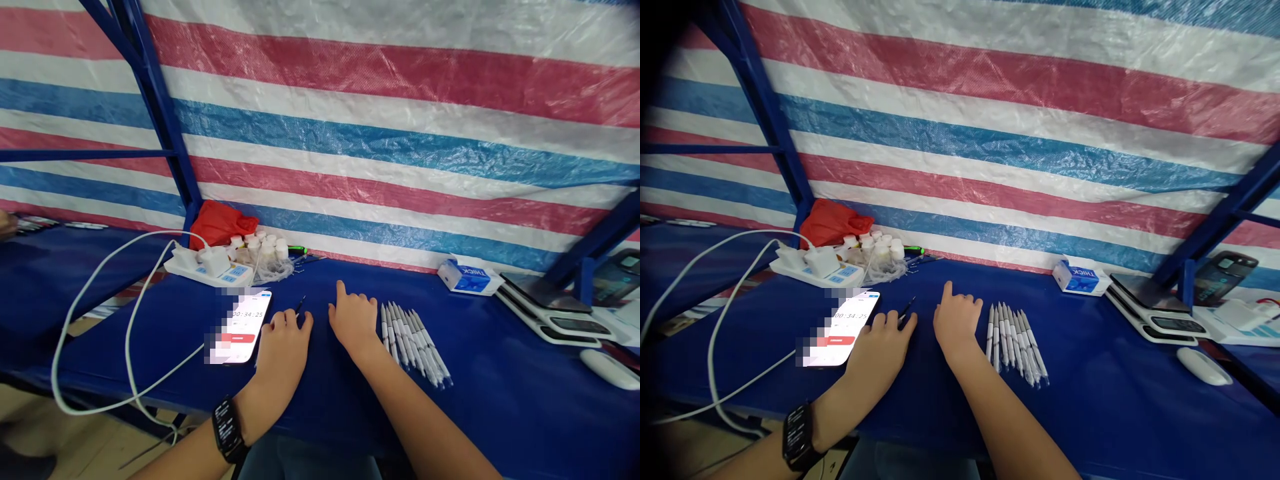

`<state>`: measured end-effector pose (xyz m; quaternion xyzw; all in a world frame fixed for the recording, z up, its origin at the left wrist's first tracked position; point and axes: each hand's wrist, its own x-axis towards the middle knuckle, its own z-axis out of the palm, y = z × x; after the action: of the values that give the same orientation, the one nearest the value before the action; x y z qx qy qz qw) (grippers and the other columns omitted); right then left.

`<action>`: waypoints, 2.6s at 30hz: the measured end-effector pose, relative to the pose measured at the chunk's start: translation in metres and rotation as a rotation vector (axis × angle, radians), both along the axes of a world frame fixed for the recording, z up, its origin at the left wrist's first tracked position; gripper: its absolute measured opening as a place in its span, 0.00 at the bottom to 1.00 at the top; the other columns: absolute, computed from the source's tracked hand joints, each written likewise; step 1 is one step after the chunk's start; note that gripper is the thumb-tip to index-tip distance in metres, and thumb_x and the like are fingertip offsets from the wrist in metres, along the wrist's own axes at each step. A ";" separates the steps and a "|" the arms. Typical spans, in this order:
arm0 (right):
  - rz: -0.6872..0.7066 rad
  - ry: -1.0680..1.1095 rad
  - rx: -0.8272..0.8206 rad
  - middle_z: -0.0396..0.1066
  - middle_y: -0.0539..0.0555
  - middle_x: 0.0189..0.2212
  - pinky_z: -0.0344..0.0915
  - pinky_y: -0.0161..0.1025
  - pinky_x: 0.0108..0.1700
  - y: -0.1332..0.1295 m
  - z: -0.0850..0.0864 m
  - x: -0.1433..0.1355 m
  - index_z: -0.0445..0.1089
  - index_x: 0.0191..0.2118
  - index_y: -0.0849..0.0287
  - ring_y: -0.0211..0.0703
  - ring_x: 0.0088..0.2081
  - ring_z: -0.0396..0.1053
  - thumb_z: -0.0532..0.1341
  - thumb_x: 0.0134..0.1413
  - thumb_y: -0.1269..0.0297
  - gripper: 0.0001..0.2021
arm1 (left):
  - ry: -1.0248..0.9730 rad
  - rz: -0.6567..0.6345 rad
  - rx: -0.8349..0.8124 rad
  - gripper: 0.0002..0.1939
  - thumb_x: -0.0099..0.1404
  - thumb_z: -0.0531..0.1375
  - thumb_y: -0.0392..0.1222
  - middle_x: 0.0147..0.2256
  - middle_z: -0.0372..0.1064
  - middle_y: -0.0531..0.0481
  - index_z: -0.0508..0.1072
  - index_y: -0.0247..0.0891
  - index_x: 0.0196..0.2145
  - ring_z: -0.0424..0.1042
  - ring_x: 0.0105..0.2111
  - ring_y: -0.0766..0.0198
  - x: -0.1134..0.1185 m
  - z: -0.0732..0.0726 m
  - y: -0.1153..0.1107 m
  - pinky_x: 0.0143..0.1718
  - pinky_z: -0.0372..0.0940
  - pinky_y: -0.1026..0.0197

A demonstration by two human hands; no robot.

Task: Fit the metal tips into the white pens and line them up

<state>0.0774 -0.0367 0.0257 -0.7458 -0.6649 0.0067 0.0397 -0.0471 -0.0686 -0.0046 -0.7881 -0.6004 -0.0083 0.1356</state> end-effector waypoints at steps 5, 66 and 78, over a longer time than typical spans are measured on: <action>0.000 -0.005 0.000 0.78 0.70 0.47 0.59 0.51 0.50 0.001 0.000 0.000 0.56 0.68 0.62 0.58 0.51 0.74 0.55 0.66 0.63 0.27 | -0.004 -0.052 -0.022 0.26 0.68 0.48 0.22 0.47 0.69 0.36 0.73 0.40 0.57 0.74 0.45 0.47 0.004 -0.004 0.002 0.34 0.75 0.55; 0.132 1.453 0.976 0.69 0.45 0.23 0.63 0.35 0.28 0.023 -0.004 0.017 0.61 0.36 0.54 0.35 0.22 0.65 0.59 0.63 0.52 0.12 | -1.596 -0.622 -0.367 0.20 0.61 0.58 0.35 0.19 0.53 0.64 0.61 0.37 0.51 0.53 0.17 0.71 0.050 -0.009 0.063 0.20 0.47 0.68; 0.308 1.285 0.720 0.71 0.48 0.28 0.67 0.38 0.33 0.025 -0.016 0.019 0.64 0.38 0.55 0.39 0.28 0.70 0.59 0.62 0.52 0.11 | -1.702 -0.586 -0.345 0.23 0.60 0.63 0.38 0.44 0.72 0.45 0.68 0.34 0.54 0.72 0.37 0.64 0.054 -0.024 0.073 0.37 0.65 0.65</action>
<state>0.0964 -0.0119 0.0100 -0.4347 -0.5688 0.2283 0.6598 0.0072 0.0044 -0.0281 -0.6460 -0.2666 -0.5305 -0.4798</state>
